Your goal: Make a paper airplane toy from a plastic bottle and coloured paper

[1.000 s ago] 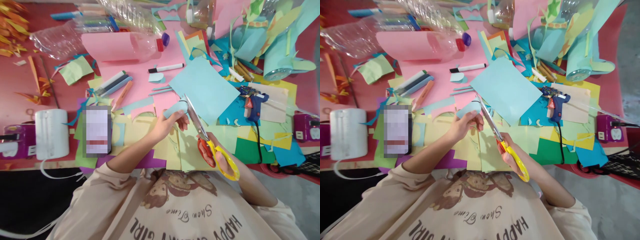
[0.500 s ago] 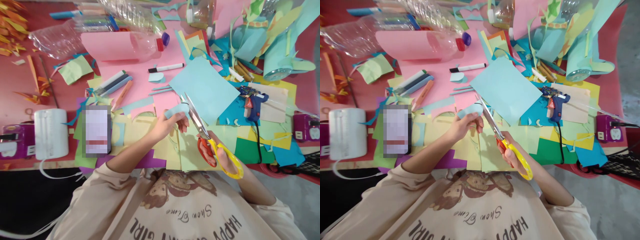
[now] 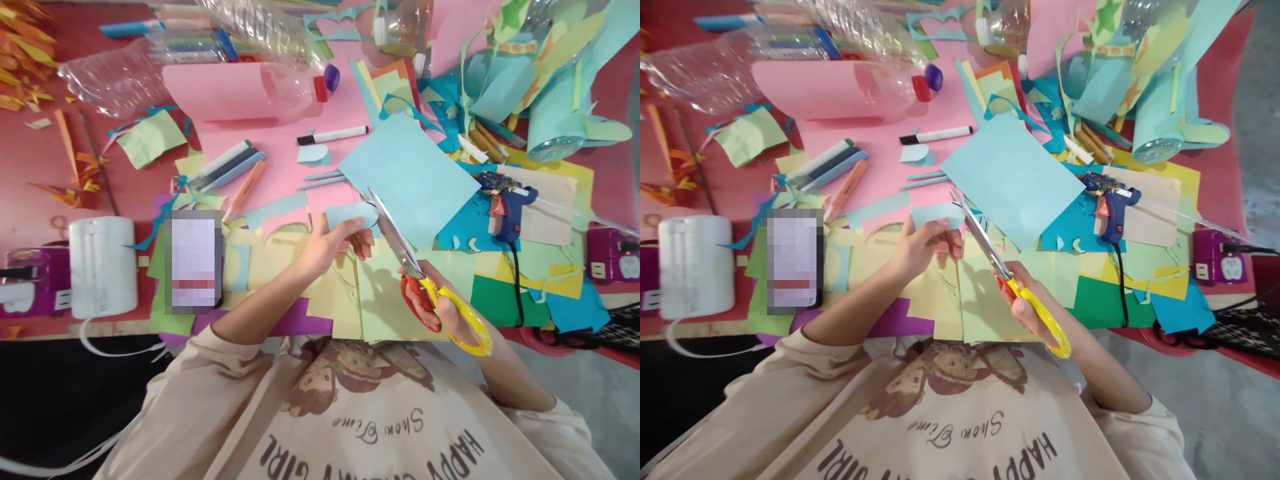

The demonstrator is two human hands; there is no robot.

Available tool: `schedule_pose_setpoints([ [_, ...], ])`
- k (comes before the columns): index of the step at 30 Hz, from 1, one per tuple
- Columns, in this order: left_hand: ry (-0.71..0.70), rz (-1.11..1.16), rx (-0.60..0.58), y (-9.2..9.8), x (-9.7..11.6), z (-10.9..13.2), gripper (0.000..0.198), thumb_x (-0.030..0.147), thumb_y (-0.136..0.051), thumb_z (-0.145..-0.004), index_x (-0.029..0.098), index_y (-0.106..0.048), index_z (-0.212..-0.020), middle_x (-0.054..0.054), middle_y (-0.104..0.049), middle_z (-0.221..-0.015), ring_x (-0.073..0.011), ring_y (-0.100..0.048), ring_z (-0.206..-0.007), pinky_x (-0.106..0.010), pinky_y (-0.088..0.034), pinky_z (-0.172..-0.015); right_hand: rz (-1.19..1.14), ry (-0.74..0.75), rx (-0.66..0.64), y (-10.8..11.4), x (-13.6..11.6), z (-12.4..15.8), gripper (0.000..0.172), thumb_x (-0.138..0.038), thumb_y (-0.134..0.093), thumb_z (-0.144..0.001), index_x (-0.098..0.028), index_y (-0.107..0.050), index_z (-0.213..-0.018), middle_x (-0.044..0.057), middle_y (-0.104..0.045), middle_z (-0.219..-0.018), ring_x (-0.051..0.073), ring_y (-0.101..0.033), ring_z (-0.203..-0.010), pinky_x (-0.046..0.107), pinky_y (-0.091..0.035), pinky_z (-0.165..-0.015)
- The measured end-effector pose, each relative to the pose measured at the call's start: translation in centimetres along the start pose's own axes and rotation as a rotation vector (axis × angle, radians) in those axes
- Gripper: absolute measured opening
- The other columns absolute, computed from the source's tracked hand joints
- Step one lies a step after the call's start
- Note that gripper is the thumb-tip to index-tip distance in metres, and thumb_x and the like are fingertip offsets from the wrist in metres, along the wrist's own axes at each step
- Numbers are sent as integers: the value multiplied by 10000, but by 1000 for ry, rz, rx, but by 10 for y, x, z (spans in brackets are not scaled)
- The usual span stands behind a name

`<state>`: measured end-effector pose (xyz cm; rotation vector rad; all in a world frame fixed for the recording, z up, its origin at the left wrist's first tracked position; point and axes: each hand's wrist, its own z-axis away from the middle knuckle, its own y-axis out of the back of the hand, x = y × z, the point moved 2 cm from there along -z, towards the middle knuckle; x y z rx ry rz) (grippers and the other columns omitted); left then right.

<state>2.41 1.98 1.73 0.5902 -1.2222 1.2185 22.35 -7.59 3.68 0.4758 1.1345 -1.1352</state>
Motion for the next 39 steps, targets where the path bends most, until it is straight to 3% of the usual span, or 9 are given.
schedule_pose_setpoints([
  [3,33,-30,26,1,1,1,372,468,-566,-797,136,-642,-648,-38,-659,-549,-126,-604,-454,-196,-350,-337,7,11,-8,0,-1,1,660,-772,-505,-796,-253,-461,-1200,-64,-379,-689,61,-251,-451,222,-295,-380],
  [12,20,22,33,3,-1,0,340,433,-599,-793,144,-657,-625,-28,-652,-529,-130,-610,-451,-193,-356,-324,29,-44,41,0,-5,2,745,-812,-554,-722,-224,-456,-1169,-71,-372,-642,63,-218,-434,239,-255,-352],
  [20,52,5,97,6,-4,-1,341,442,-609,-783,149,-660,-615,-38,-653,-536,-141,-617,-453,-196,-310,-292,5,-26,15,5,-2,5,665,-763,-572,-761,-247,-483,-1170,-64,-380,-692,45,-216,-434,216,-226,-343],
  [39,37,16,82,9,-3,-4,360,447,-590,-775,137,-650,-602,-49,-638,-507,-147,-617,-465,-188,-297,-286,81,-36,-28,7,-5,7,688,-768,-520,-795,-202,-455,-1180,-90,-384,-611,50,-237,-415,243,-176,-386],
])
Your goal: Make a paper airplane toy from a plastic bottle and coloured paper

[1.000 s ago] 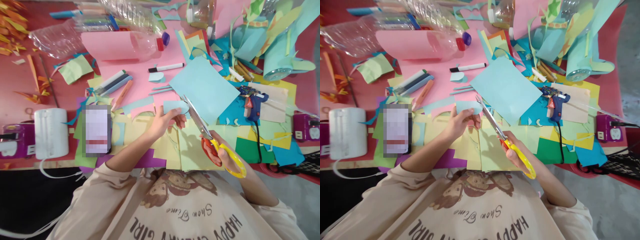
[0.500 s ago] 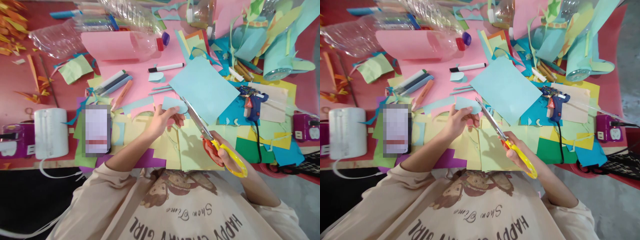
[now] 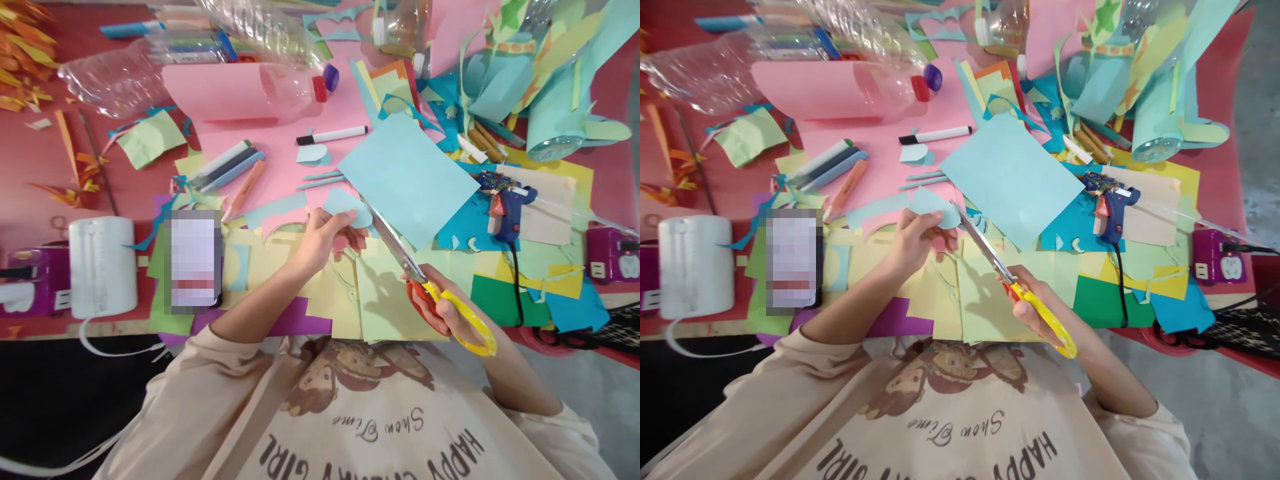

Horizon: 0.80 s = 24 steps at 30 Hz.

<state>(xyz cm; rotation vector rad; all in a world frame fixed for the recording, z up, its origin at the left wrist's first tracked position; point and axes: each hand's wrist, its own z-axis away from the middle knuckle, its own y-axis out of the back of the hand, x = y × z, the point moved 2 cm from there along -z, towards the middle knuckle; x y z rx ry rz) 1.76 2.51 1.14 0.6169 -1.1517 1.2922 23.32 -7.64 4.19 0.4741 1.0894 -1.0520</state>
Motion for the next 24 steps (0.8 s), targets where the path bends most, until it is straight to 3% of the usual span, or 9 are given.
schedule_pose_setpoints([
  [7,15,-9,14,0,0,0,388,483,-609,-762,133,-653,-603,-65,-656,-523,-147,-617,-463,-189,-303,-292,-9,-24,33,0,4,1,700,-774,-530,-782,-207,-472,-1189,-74,-405,-672,38,-248,-418,223,-194,-358],
  [24,-32,15,24,0,1,-2,389,459,-609,-757,134,-642,-547,-73,-651,-507,-148,-600,-420,-204,-302,-272,-37,-42,22,0,5,1,673,-749,-554,-785,-212,-466,-1181,-101,-401,-611,29,-260,-360,217,-172,-353],
])
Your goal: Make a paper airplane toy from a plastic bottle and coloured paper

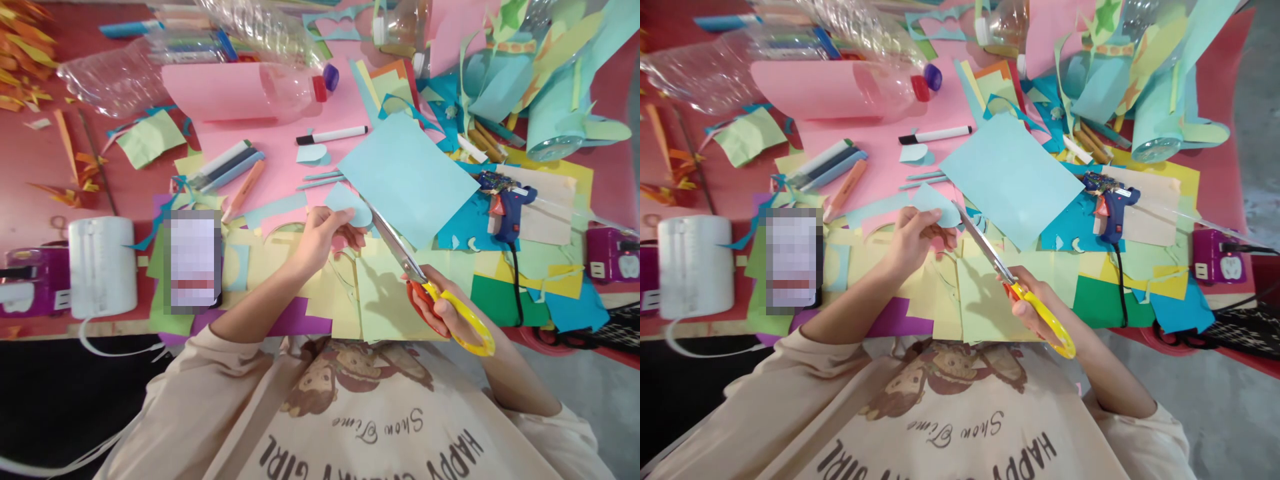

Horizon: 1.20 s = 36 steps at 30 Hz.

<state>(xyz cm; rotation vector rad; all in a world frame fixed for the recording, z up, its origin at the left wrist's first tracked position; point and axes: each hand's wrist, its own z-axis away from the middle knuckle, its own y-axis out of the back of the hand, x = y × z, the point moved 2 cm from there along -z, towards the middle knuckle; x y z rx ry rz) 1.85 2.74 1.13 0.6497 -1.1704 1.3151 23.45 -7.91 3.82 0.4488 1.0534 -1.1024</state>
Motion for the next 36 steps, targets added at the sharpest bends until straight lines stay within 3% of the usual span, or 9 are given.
schedule_pose_setpoints([
  [6,-66,-14,-21,0,1,-2,364,415,-585,-795,138,-676,-575,-29,-604,-444,-91,-512,-358,-208,-397,-365,55,-44,27,3,1,0,656,-752,-546,-783,-211,-463,-1146,-115,-382,-563,38,-268,-341,211,-205,-346],
  [11,-124,-34,69,6,3,-7,350,412,-593,-796,160,-636,-557,-21,-613,-483,-78,-494,-386,-206,-384,-384,156,2,144,10,-12,1,549,-696,-497,-844,-220,-477,-1118,-100,-398,-546,64,-297,-353,221,-254,-356],
  [14,-188,-44,169,11,6,-11,367,440,-622,-781,179,-553,-532,3,-574,-486,-62,-464,-391,-203,-369,-391,394,-15,317,20,-28,1,435,-574,-511,-891,-228,-490,-1155,-89,-406,-532,98,-346,-395,243,-315,-416],
  [18,-231,-39,297,16,9,-16,359,470,-669,-754,197,-501,-593,53,-470,-484,-44,-410,-405,-195,-342,-404,792,23,581,44,-44,-7,399,-519,-598,-840,-227,-567,-1111,1,-576,-708,167,-529,-579,290,-406,-555],
  [22,-289,-20,327,18,10,-18,290,398,-717,-740,208,-504,-687,77,-454,-556,-27,-390,-407,-198,-306,-403,1126,114,689,65,-47,-30,351,-423,-627,-839,-219,-625,-1125,52,-655,-773,235,-619,-702,317,-429,-625],
  [25,-321,-67,313,19,10,-18,238,355,-695,-766,206,-520,-705,77,-454,-555,-28,-406,-399,-208,-293,-399,1269,106,715,70,-43,-46,317,-329,-662,-809,-212,-634,-1103,75,-689,-825,263,-645,-748,318,-430,-628],
  [28,-297,-123,325,21,9,-18,222,343,-670,-784,200,-527,-693,68,-480,-545,-34,-425,-393,-214,-298,-389,1346,68,656,70,-39,-55,327,-311,-652,-819,-200,-608,-1124,74,-683,-802,264,-640,-713,305,-405,-588],
  [33,-259,-142,298,19,10,-18,206,329,-669,-776,187,-547,-691,56,-533,-545,-50,-470,-396,-210,-329,-382,1476,16,586,69,-46,-55,452,-434,-586,-881,-145,-549,-1227,42,-610,-619,244,-577,-559,291,-343,-525],
  [36,-198,-218,267,14,10,-15,237,333,-687,-763,178,-538,-661,52,-524,-502,-60,-484,-388,-203,-324,-367,1572,9,626,68,-62,-53,430,-489,-516,-921,-135,-593,-1153,25,-541,-517,228,-553,-519,289,-336,-526],
])
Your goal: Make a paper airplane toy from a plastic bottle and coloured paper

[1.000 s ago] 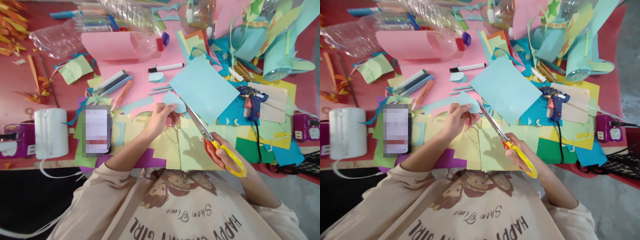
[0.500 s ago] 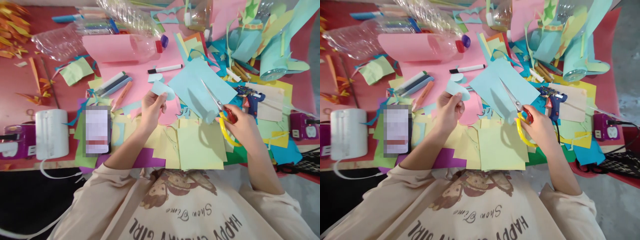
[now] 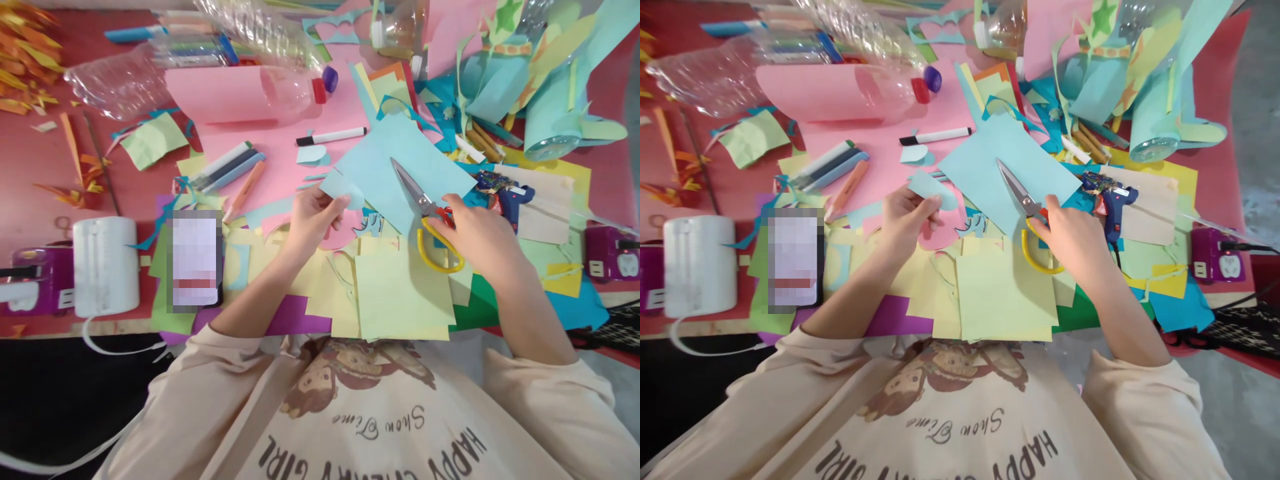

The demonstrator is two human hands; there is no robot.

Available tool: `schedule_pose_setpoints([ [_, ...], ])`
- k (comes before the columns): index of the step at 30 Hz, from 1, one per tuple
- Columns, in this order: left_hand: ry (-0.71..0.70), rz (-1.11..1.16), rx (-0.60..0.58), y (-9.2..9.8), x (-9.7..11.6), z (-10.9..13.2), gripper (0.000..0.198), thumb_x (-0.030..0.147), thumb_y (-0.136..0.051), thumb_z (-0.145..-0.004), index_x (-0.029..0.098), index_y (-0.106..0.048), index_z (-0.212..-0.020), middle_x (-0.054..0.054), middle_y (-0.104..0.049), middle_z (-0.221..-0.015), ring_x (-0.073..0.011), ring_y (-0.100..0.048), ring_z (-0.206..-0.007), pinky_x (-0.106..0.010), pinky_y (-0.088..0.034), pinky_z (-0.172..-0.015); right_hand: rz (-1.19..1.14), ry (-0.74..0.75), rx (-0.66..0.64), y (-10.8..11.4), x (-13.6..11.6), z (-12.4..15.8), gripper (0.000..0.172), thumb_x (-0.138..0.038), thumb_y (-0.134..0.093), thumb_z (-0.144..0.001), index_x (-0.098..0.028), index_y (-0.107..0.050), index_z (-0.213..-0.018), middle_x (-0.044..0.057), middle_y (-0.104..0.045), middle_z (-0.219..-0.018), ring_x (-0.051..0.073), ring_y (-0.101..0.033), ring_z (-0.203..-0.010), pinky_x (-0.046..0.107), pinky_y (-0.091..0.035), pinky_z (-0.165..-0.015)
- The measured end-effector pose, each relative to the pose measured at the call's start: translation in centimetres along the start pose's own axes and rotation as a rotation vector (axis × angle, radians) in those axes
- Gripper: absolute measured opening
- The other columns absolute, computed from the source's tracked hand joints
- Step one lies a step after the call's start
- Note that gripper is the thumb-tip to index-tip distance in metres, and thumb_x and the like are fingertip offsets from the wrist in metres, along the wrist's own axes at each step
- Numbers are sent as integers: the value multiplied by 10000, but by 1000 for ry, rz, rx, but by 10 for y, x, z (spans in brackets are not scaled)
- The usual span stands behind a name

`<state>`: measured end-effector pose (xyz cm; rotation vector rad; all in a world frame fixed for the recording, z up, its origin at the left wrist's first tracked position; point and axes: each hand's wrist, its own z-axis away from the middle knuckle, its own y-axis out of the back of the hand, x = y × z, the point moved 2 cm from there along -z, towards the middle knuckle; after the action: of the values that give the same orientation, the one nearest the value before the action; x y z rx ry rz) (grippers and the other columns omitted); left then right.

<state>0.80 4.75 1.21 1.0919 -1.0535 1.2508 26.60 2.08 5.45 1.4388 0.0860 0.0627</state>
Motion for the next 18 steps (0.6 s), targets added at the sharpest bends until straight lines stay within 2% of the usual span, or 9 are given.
schedule_pose_setpoints([
  [2,28,-54,-59,-3,0,3,251,342,-700,-747,178,-531,-663,47,-533,-501,-64,-494,-396,-194,-318,-361,-26,-5,47,12,-5,-3,381,-477,-512,-931,-149,-616,-1095,41,-566,-547,228,-581,-569,300,-370,-562],
  [5,-2,-135,-172,-7,-1,8,229,339,-692,-741,175,-540,-692,43,-549,-541,-56,-483,-436,-180,-327,-390,-335,61,50,20,-20,-7,303,-443,-518,-938,-195,-606,-1088,63,-659,-745,216,-624,-695,328,-448,-654],
  [8,-51,-255,-250,-10,-1,11,242,330,-682,-748,171,-525,-654,42,-529,-548,-51,-445,-471,-183,-324,-429,-727,254,1,9,-42,-6,238,-416,-511,-945,-236,-578,-1086,68,-660,-1028,199,-630,-899,333,-498,-788],
  [10,-75,-311,-276,-12,-1,13,271,323,-680,-751,171,-500,-618,45,-503,-534,-51,-423,-480,-187,-314,-443,-880,384,-42,-4,-55,-5,193,-393,-521,-943,-239,-579,-1045,65,-622,-1129,194,-601,-1001,330,-490,-861],
  [14,-62,-328,-272,-12,-3,12,283,342,-672,-754,174,-490,-618,49,-492,-529,-51,-414,-469,-189,-299,-440,-1102,421,-95,-24,-65,-9,166,-375,-511,-952,-229,-588,-975,52,-612,-1080,168,-589,-995,304,-482,-878],
  [18,-58,-338,-240,-10,-5,8,290,357,-670,-758,178,-488,-620,43,-519,-527,-63,-452,-475,-192,-318,-447,-1222,402,-119,-30,-63,-14,205,-378,-528,-945,-221,-651,-990,54,-635,-1058,174,-597,-1001,309,-492,-853],
])
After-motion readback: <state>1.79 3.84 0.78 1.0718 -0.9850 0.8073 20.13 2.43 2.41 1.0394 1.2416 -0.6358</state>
